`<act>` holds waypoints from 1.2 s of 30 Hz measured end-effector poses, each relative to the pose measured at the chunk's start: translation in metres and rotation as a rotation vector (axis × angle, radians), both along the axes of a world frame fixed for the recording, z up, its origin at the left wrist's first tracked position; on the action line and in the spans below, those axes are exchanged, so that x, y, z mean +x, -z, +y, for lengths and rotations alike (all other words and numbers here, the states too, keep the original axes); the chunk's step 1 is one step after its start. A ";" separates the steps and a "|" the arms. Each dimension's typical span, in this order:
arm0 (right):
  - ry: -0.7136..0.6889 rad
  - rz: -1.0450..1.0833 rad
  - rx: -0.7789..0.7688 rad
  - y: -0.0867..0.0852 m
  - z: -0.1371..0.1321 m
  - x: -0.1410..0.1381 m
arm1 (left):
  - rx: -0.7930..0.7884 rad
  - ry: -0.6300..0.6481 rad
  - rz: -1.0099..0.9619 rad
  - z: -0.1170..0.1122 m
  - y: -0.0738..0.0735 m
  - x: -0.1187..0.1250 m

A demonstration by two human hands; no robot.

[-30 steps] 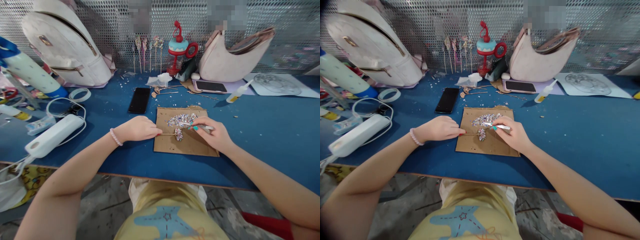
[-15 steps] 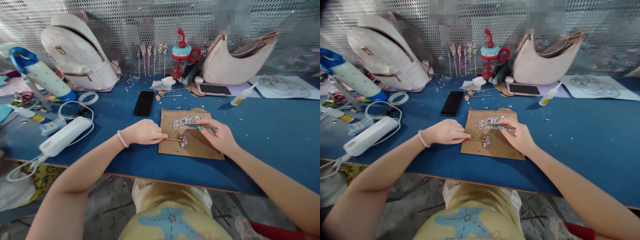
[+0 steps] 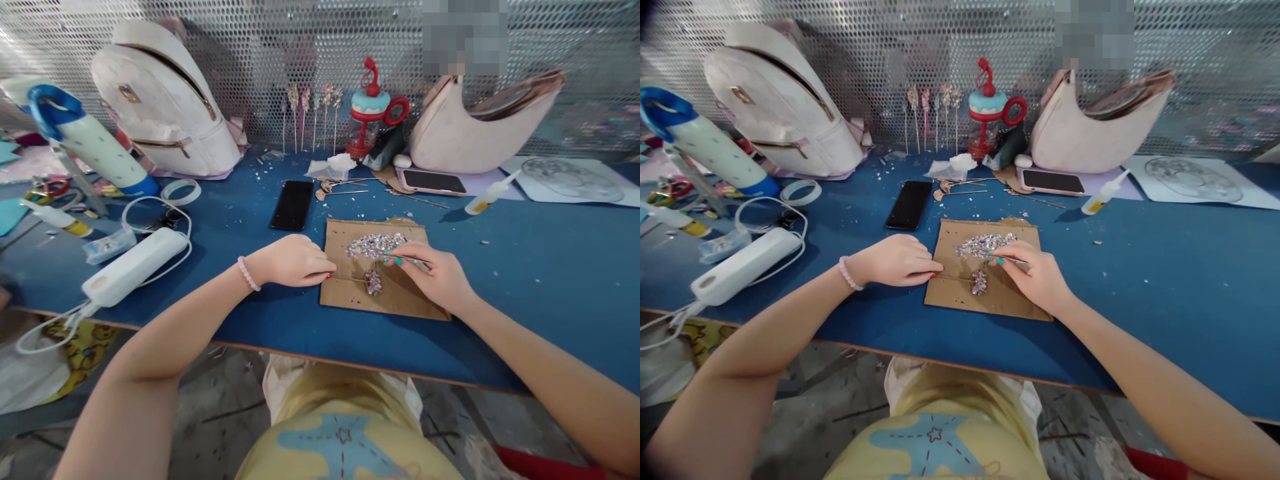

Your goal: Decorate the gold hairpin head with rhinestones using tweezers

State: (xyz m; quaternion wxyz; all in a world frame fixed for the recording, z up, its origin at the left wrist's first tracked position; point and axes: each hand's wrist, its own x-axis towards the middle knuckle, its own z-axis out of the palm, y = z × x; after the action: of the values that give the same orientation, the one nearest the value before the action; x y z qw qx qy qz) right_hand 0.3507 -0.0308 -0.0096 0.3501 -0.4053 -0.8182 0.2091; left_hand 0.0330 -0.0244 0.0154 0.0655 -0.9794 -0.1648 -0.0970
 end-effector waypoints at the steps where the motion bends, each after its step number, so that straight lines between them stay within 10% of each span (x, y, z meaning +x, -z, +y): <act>1: -0.005 0.001 0.012 0.000 0.000 0.000 | 0.002 -0.001 -0.002 0.000 0.000 0.000; 36: 0.276 0.113 -0.043 0.006 0.017 0.005 | -0.120 -0.222 -0.131 0.013 0.013 0.004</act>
State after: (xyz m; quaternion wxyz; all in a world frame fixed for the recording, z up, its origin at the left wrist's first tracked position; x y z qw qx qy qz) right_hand 0.3561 -0.0133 -0.0159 0.4122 -0.5089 -0.7291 0.1990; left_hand 0.0367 -0.0111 0.0020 0.0065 -0.9488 -0.2815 -0.1429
